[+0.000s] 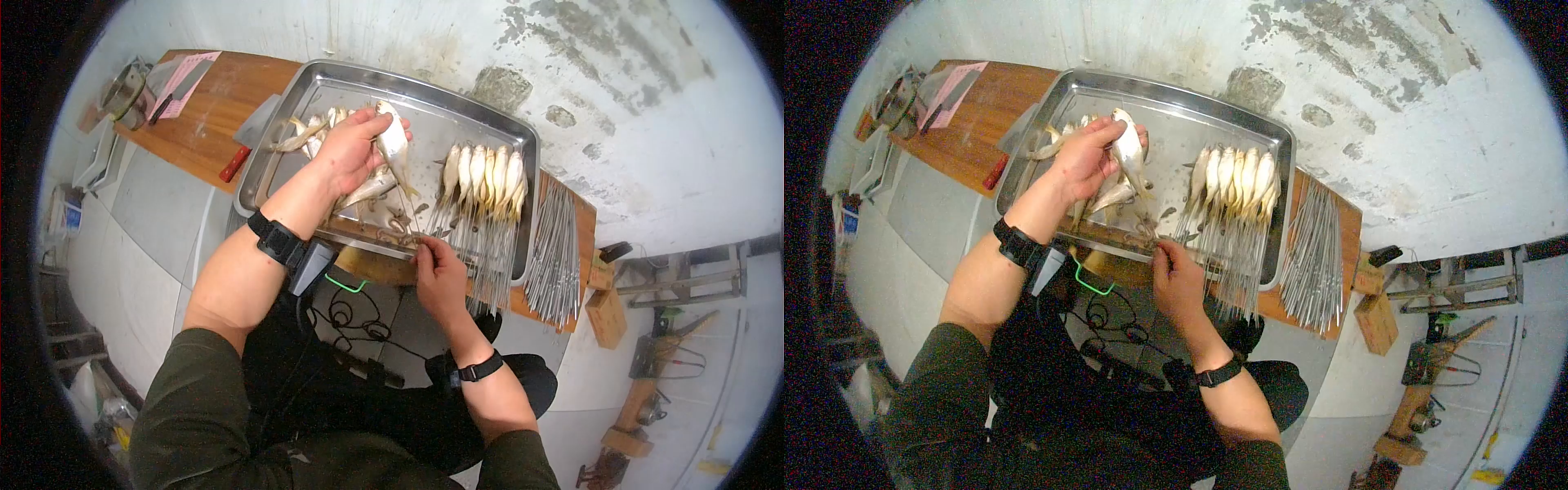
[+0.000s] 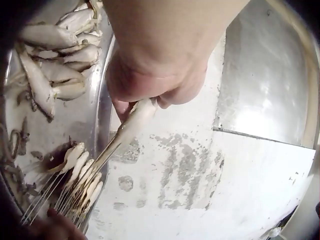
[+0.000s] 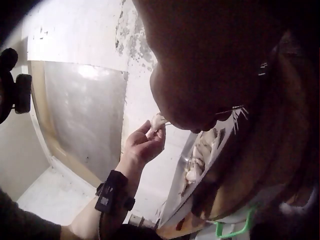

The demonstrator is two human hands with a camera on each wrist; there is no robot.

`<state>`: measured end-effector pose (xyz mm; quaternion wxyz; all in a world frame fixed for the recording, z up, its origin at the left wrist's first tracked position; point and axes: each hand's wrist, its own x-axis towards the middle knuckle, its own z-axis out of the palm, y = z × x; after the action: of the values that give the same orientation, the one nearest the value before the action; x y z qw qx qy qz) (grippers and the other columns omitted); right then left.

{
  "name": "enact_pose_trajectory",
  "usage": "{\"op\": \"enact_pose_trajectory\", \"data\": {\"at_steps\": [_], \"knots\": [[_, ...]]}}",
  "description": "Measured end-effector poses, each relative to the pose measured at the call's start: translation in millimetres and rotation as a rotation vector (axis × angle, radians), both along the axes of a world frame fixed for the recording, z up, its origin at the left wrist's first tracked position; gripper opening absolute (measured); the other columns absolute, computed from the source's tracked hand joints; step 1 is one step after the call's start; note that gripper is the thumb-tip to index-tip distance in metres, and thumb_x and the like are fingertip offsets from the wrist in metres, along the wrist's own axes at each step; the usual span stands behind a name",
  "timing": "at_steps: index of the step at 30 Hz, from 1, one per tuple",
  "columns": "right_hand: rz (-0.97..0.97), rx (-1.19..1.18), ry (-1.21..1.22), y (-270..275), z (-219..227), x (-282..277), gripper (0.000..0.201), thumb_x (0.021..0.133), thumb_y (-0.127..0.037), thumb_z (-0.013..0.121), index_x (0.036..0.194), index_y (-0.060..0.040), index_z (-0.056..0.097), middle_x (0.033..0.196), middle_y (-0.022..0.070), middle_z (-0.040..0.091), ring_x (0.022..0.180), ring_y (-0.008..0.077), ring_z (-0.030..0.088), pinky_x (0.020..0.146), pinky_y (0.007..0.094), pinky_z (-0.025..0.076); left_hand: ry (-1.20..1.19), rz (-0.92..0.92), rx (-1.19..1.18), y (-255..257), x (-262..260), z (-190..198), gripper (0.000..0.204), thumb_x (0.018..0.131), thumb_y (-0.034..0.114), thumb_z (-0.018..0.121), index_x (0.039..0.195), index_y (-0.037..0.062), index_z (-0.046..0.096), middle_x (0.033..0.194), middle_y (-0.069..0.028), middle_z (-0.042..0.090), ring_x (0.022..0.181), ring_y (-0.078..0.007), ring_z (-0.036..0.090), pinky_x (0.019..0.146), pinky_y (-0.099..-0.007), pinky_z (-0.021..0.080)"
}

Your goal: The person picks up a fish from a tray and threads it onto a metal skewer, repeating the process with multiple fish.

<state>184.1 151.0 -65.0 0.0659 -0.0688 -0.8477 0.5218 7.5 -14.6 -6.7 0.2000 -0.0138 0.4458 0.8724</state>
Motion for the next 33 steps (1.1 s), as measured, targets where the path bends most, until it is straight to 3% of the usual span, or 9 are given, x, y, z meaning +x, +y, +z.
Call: {"op": "enact_pose_trajectory", "data": {"at_steps": [9,12,14,19,21,22,25,33], "knots": [[0.005,0.003,0.023,2.8,-8.8,2.3,0.022,0.089,-0.019,0.058,0.105,-0.0043,0.062,0.082,0.0190,0.065,0.074,0.0303,0.066,0.067,0.0369,0.050,0.001,-0.006,-0.010,2.7,2.9,1.7,0.021,0.096,0.012,0.048,0.113,0.0002,0.052,0.107,-0.0102,0.063,0.096,-0.0186,0.064,0.082,-0.0307,0.054],[0.017,-0.028,0.006,3.9,-5.4,4.2,0.022,0.090,-0.017,0.057,0.105,-0.0026,0.061,0.078,0.0161,0.066,0.069,0.0257,0.064,0.065,0.0343,0.049,0.005,-0.023,0.015,1.9,1.2,-0.6,0.022,0.095,0.014,0.050,0.113,0.0010,0.052,0.107,-0.0100,0.063,0.097,-0.0181,0.063,0.083,-0.0303,0.053],[-0.003,-0.126,0.026,6.2,4.3,6.2,0.020,0.095,-0.014,0.052,0.105,0.0023,0.058,0.071,0.0001,0.056,0.065,0.0076,0.052,0.060,0.0234,0.044,0.021,-0.071,-0.013,0.8,0.0,-2.2,0.024,0.094,0.019,0.054,0.112,0.0026,0.052,0.109,-0.0093,0.062,0.098,-0.0179,0.062,0.083,-0.0299,0.053],[-0.157,-0.101,0.042,39.8,19.3,1.8,0.018,0.094,-0.012,0.052,0.102,0.0026,0.059,0.068,0.0001,0.055,0.063,0.0066,0.050,0.057,0.0226,0.042,-0.038,-0.071,-0.130,-3.4,-0.4,-3.7,0.026,0.093,0.024,0.058,0.110,0.0050,0.052,0.110,-0.0082,0.061,0.098,-0.0175,0.061,0.083,-0.0294,0.052],[-0.301,-0.014,0.107,64.5,10.5,-2.6,0.020,0.092,-0.014,0.054,0.103,0.0016,0.061,0.072,0.0101,0.063,0.064,0.0166,0.059,0.062,0.0294,0.047,-0.024,-0.063,-0.188,-6.1,-0.3,-2.1,0.026,0.092,0.024,0.058,0.110,0.0055,0.052,0.109,-0.0077,0.061,0.095,-0.0163,0.062,0.083,-0.0287,0.052],[-0.338,0.097,0.084,75.0,12.4,-3.3,0.022,0.092,-0.015,0.053,0.102,0.0027,0.061,0.071,0.0101,0.062,0.065,0.0171,0.060,0.062,0.0299,0.047,-0.026,-0.071,-0.177,-7.8,-0.8,-2.4,0.025,0.092,0.024,0.059,0.109,0.0062,0.053,0.107,-0.0067,0.062,0.093,-0.0153,0.061,0.081,-0.0275,0.052],[-0.407,0.082,0.052,97.5,10.1,-4.7,0.021,0.093,-0.013,0.051,0.100,0.0043,0.060,0.068,0.0036,0.058,0.062,0.0097,0.052,0.059,0.0256,0.043,-0.026,-0.055,-0.187,-9.4,2.8,3.2,0.023,0.092,0.024,0.058,0.107,0.0066,0.055,0.106,-0.0058,0.062,0.093,-0.0146,0.062,0.079,-0.0262,0.052],[-0.397,0.161,-0.023,112.4,-6.7,-0.7,0.023,0.093,-0.013,0.049,0.101,0.0058,0.060,0.070,0.0065,0.061,0.063,0.0108,0.056,0.060,0.0268,0.045,-0.026,-0.035,-0.247,-19.4,-3.6,1.7,0.019,0.093,0.021,0.056,0.105,0.0067,0.054,0.097,-0.0023,0.062,0.086,-0.0108,0.061,0.071,-0.0234,0.050]]}}
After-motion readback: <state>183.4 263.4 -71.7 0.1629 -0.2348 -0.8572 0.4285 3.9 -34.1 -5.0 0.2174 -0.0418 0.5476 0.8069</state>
